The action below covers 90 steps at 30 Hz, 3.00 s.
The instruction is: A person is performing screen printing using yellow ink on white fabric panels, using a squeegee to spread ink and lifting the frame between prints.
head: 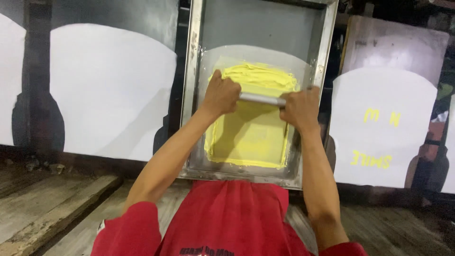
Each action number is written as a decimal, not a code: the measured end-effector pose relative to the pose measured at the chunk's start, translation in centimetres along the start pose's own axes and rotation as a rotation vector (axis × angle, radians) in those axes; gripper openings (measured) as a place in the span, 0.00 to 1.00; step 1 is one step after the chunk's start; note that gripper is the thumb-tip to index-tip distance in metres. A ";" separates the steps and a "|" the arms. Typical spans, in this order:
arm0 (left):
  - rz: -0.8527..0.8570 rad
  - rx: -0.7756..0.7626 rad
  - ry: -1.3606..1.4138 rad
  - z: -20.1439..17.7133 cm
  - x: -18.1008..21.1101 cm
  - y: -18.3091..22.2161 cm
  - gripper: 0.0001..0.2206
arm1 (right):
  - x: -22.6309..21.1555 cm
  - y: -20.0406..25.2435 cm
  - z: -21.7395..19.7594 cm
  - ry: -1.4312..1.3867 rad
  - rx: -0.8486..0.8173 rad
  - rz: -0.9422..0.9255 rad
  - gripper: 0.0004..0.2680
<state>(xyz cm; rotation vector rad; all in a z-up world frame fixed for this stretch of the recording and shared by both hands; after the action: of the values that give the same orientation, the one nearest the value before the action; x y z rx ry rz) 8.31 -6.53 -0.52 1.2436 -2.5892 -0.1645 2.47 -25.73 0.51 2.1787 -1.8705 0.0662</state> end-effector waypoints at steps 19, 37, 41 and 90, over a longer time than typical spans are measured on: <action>0.061 0.163 0.098 5.5 5.6 14.5 0.03 | -6.8 12.3 4.5 -0.153 -0.253 0.002 0.14; 0.002 0.194 -0.087 0.3 -1.5 -1.6 0.04 | 0.5 -3.2 2.4 0.020 0.056 -0.022 0.10; -0.017 0.078 -0.049 2.7 -3.8 -5.4 0.08 | 1.7 -6.5 4.7 0.008 0.062 -0.055 0.08; -0.437 0.611 0.489 -3.0 -5.4 16.8 0.23 | 1.5 16.0 2.0 -1.043 -0.251 0.338 0.29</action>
<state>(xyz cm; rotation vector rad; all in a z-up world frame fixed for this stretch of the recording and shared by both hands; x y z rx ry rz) -0.22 8.23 4.92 1.7609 -1.9632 0.8033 -13.18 -29.78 1.63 1.7978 -2.5048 -1.3887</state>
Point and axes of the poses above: each hand's wrist, its own y-axis away from the middle knuckle, its own z-axis out of the palm, x = y × z, the point moved 9 cm from there along -y, towards the middle knuckle, and after that the axes turned 1 degree about x, right-handed, at the moved point
